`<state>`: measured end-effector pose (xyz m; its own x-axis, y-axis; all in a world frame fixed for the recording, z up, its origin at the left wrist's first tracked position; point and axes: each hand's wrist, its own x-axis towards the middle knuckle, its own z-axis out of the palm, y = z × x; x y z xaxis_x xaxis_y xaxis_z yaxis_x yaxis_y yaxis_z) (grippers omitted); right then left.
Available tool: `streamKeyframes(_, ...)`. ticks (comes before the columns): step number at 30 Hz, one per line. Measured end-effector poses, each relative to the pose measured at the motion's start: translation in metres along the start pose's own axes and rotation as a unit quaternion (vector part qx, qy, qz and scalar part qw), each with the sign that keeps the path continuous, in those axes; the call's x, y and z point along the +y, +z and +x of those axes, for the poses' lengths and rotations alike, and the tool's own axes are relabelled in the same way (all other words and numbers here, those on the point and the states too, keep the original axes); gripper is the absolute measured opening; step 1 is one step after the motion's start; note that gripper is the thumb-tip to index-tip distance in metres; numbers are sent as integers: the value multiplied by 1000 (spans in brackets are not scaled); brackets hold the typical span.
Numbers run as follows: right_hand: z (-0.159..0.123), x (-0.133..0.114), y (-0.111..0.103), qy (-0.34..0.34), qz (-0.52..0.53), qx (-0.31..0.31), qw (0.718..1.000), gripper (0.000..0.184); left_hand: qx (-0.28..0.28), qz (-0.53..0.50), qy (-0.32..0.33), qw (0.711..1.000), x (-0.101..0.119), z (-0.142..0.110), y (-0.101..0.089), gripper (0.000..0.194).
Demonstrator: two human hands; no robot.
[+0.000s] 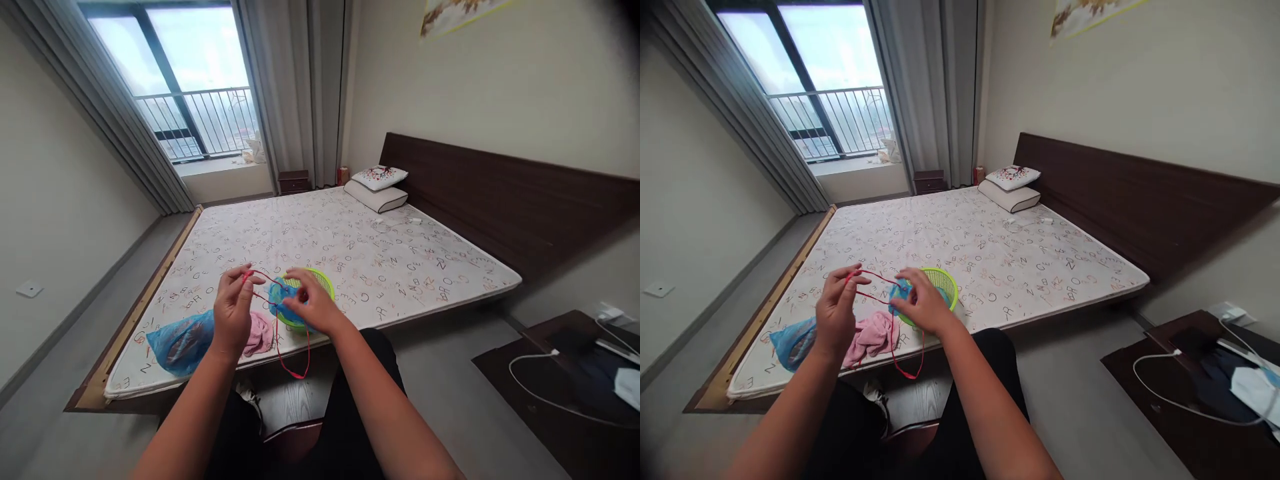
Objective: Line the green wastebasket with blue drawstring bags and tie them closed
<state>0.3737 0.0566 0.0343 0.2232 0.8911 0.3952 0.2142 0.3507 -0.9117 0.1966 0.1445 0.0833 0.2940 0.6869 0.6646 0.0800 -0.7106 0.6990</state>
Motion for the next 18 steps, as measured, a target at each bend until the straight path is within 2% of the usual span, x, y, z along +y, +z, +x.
streamKeyframes(2,-7,8,10,9,-87,-59,994,61,3,-11,9,1000,5,0,3,29)
streamKeyframes(5,-19,26,31,22,-107,-39,993,70,-11,-53,-21,998,8,-1,7,30)
streamKeyframes(6,-23,32,38,19,-102,-15,995,76,-41,-72,-42,996,9,-1,8,31)
streamKeyframes(8,-27,39,50,5,-84,44,995,82,-138,-104,-92,981,13,-4,9,36)
streamKeyframes(10,-27,39,58,0,-59,93,994,68,-232,-118,-126,957,19,-7,9,40)
streamKeyframes(12,-23,33,60,12,-45,93,995,46,-285,-116,-139,941,25,-13,9,44)
streamKeyframes(14,-19,25,58,31,-38,58,997,44,-279,-113,-140,943,26,-22,7,44)
streamKeyframes(15,-18,21,56,39,-33,41,998,43,-255,-111,-138,950,24,-28,7,42)
streamKeyframes(18,-16,13,49,73,-9,49,996,37,-121,-100,-123,980,5,-49,7,36)
